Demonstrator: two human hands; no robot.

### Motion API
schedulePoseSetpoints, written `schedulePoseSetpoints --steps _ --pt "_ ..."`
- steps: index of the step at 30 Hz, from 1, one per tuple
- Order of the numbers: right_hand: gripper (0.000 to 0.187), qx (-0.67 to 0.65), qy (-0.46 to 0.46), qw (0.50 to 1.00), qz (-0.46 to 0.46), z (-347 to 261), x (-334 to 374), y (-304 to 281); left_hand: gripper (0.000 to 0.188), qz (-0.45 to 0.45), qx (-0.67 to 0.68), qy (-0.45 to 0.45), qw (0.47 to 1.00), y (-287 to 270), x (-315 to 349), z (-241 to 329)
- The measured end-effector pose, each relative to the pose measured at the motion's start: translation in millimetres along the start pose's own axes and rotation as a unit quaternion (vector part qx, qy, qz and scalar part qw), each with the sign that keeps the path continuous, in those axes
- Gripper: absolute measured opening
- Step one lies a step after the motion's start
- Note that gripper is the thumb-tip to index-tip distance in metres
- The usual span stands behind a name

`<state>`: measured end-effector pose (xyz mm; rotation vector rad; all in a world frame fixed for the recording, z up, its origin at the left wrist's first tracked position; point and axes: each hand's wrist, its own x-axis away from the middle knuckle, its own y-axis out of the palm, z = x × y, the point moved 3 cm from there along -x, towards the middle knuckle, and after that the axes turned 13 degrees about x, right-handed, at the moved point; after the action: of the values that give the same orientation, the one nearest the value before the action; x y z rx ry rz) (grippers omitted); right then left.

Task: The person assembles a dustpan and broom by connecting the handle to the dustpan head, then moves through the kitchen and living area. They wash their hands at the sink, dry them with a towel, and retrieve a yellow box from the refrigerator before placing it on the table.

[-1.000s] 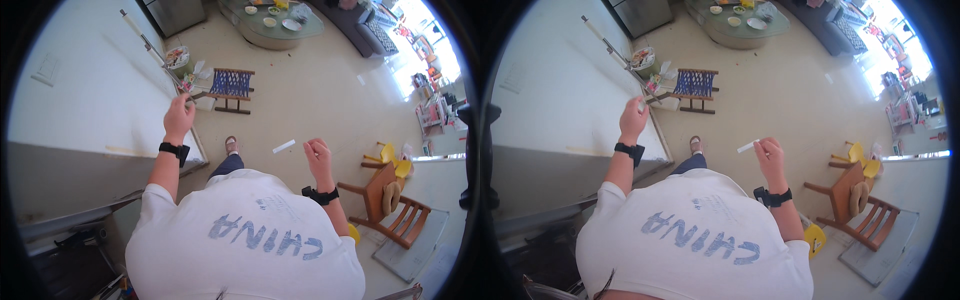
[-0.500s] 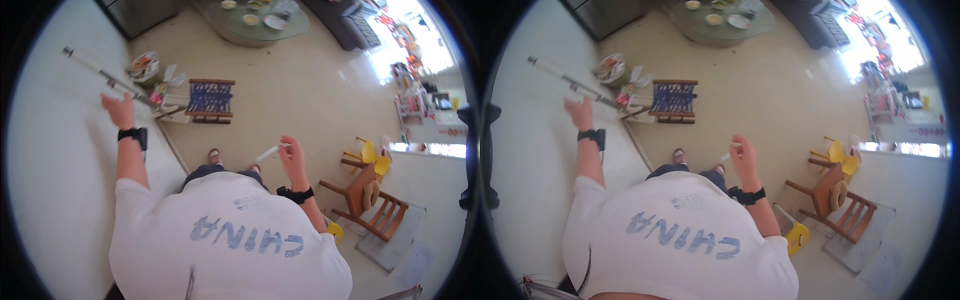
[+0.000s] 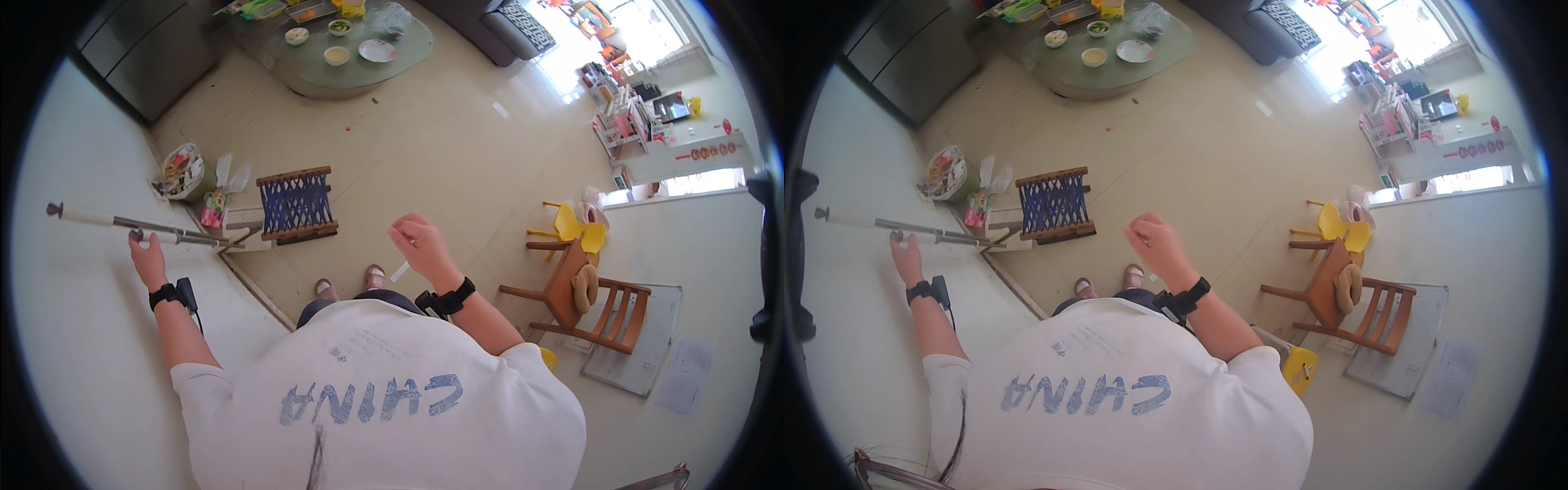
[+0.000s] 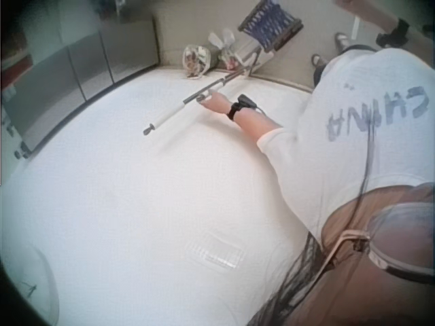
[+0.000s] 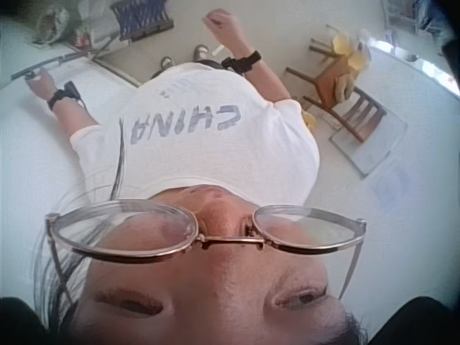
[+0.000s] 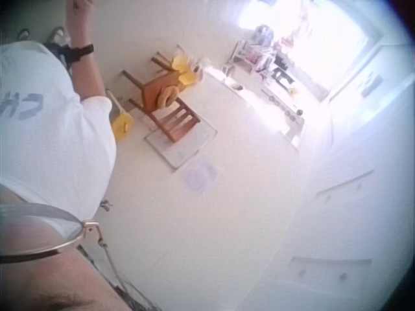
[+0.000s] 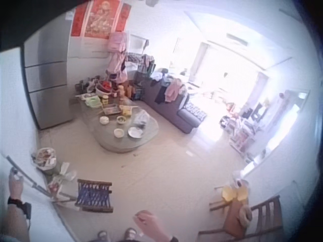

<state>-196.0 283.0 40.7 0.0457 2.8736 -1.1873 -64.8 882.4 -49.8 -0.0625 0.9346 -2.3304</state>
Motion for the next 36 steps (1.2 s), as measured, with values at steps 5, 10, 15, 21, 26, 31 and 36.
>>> schedulePoseSetpoints --steps 5,10,15,21,26,31,36 --pt "0.013 0.014 0.028 1.0 0.003 1.7 -3.9 1.2 0.057 0.004 0.019 0.021 1.0 29.4 -22.4 -36.7" --pt "0.022 0.037 0.052 0.998 -0.009 0.2 -5.3 2.1 0.048 -0.049 0.024 0.05 0.997 45.4 2.9 1.9" --pt "0.037 0.009 0.071 0.992 -0.102 -25.5 -32.1 15.9 0.046 -0.11 -0.04 0.084 0.99 63.1 59.3 69.1" --pt "0.063 0.032 -0.178 0.97 -0.164 -118.8 -86.6 45.0 0.042 -0.166 -0.047 0.193 0.966 91.5 151.6 137.4" --pt "0.043 -0.013 -0.207 0.955 -0.214 -178.5 -101.3 78.6 0.044 -0.227 -0.027 0.231 0.946 95.0 192.3 153.1" --pt "0.027 -0.063 -0.259 0.944 -0.195 -193.2 -93.7 92.0 0.043 -0.199 -0.051 0.223 0.953 75.9 185.2 130.0" --pt "0.022 -0.109 -0.258 0.937 -0.207 -186.5 -105.3 102.2 0.039 -0.152 -0.014 0.26 0.953 59.9 176.1 122.1"
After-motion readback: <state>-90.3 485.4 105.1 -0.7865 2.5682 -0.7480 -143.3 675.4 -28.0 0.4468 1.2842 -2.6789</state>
